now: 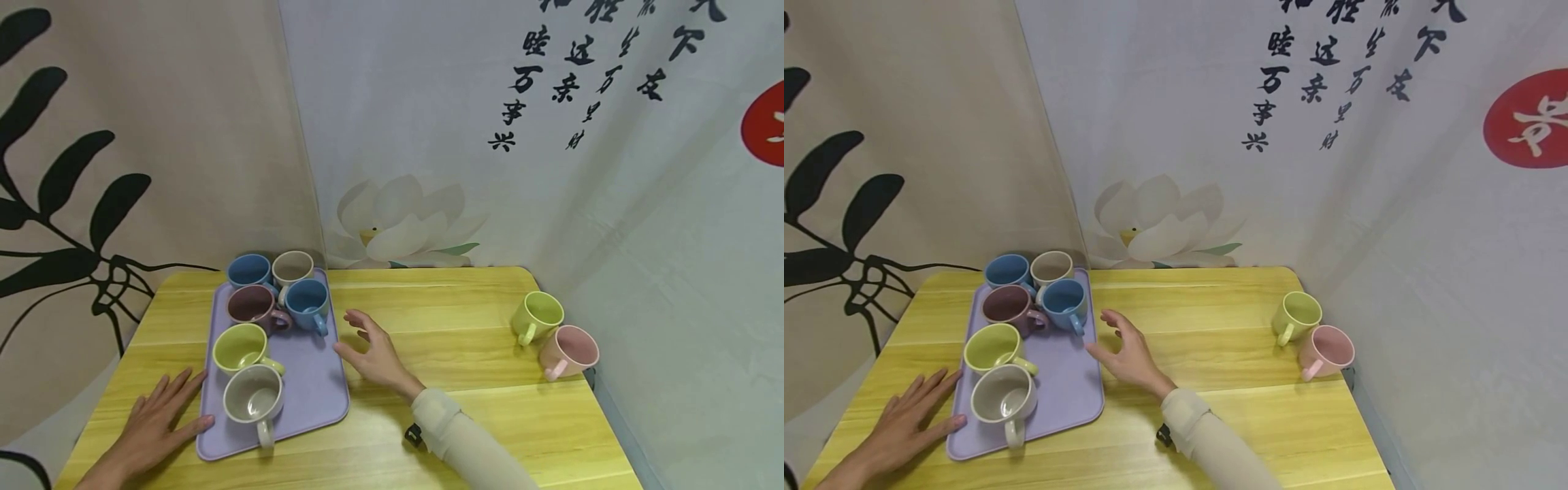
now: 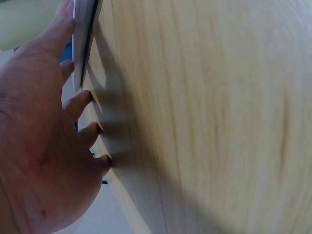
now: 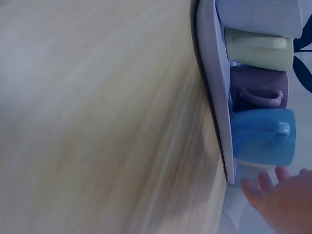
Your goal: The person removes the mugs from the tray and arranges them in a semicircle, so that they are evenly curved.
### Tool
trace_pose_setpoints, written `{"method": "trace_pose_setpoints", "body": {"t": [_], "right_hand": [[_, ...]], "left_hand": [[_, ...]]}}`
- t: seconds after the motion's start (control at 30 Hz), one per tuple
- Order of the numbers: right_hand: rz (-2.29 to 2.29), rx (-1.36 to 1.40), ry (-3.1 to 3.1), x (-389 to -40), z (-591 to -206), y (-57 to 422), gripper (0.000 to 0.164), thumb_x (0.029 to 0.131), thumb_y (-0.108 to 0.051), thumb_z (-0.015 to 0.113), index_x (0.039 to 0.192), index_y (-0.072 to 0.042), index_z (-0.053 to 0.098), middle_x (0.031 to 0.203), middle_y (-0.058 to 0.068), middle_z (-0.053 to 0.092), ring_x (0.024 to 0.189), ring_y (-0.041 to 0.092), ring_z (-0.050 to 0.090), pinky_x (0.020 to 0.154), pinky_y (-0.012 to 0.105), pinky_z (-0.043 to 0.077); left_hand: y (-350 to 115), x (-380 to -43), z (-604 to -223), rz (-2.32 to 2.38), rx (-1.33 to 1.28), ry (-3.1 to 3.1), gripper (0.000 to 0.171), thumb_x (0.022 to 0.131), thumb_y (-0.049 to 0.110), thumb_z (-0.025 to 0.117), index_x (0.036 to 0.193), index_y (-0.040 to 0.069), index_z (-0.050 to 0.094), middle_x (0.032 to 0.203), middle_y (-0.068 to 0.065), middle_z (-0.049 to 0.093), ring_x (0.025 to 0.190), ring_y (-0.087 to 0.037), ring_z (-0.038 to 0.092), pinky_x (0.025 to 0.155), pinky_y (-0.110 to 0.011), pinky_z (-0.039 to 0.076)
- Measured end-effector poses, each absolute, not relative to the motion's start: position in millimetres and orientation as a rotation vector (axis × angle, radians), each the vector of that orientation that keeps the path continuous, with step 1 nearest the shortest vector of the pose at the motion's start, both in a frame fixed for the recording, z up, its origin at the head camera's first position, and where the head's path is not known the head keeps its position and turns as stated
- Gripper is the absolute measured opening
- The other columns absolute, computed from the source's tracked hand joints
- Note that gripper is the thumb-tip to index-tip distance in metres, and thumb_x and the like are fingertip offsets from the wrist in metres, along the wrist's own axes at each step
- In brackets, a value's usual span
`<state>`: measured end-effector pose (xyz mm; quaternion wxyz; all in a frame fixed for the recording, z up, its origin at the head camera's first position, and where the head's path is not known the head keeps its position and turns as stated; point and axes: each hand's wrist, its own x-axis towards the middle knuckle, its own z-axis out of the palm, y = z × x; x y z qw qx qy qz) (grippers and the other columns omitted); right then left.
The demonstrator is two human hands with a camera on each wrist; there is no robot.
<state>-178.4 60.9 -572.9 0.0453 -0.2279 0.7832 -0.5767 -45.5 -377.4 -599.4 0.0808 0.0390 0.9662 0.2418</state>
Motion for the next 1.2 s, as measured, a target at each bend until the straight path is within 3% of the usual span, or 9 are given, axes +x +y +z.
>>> {"method": "trace_pose_setpoints", "body": {"t": [0.3, 0.5, 0.63, 0.9, 1.2], "right_hand": [[-1.801, -0.686, 2.313, -181.5, -574.3, 39.1, 0.071, 0.105, -0.024, 0.081, 0.166, -0.006, 0.050, 0.165, 0.025, 0.060, 0.154, 0.044, 0.060, 0.127, 0.067, 0.051], [-1.770, -0.695, 2.321, -184.0, -576.3, 27.6, 0.069, 0.106, -0.027, 0.080, 0.166, -0.007, 0.051, 0.162, 0.021, 0.064, 0.151, 0.044, 0.062, 0.125, 0.062, 0.055], [-1.763, -0.707, 2.343, -185.2, -577.1, 21.8, 0.066, 0.106, -0.027, 0.081, 0.164, -0.010, 0.053, 0.159, 0.016, 0.067, 0.147, 0.036, 0.066, 0.121, 0.058, 0.059], [-1.809, -0.681, 2.333, -187.6, -579.7, 11.2, 0.065, 0.104, -0.023, 0.084, 0.161, -0.006, 0.056, 0.149, 0.018, 0.072, 0.139, 0.034, 0.070, 0.117, 0.056, 0.062], [-1.905, -0.577, 2.304, -188.8, -582.2, 2.5, 0.053, 0.104, -0.018, 0.084, 0.150, -0.005, 0.062, 0.132, 0.020, 0.075, 0.122, 0.022, 0.074, 0.112, 0.053, 0.065]], "left_hand": [[-377.3, -45.9, -599.7, 0.711, 0.115, 2.891, 0.094, 0.108, 0.057, 0.070, 0.181, 0.020, 0.024, 0.179, -0.043, 0.024, 0.160, -0.080, 0.012, 0.112, -0.102, 0.008], [-377.9, -45.5, -600.7, 0.711, 0.124, 2.900, 0.095, 0.108, 0.056, 0.071, 0.181, 0.019, 0.025, 0.179, -0.043, 0.025, 0.159, -0.081, 0.013, 0.112, -0.102, 0.009], [-377.8, -45.7, -601.3, 0.712, 0.130, 2.907, 0.094, 0.108, 0.056, 0.071, 0.181, 0.019, 0.025, 0.178, -0.043, 0.025, 0.159, -0.081, 0.013, 0.111, -0.102, 0.010], [-377.0, -46.5, -599.9, 0.708, 0.115, 2.892, 0.095, 0.108, 0.058, 0.071, 0.181, 0.019, 0.025, 0.179, -0.043, 0.025, 0.159, -0.081, 0.013, 0.111, -0.102, 0.009], [-378.6, -46.4, -603.7, 0.733, 0.113, 2.888, 0.096, 0.108, 0.060, 0.070, 0.182, 0.021, 0.023, 0.179, -0.043, 0.024, 0.160, -0.080, 0.010, 0.112, -0.103, 0.007]]}}
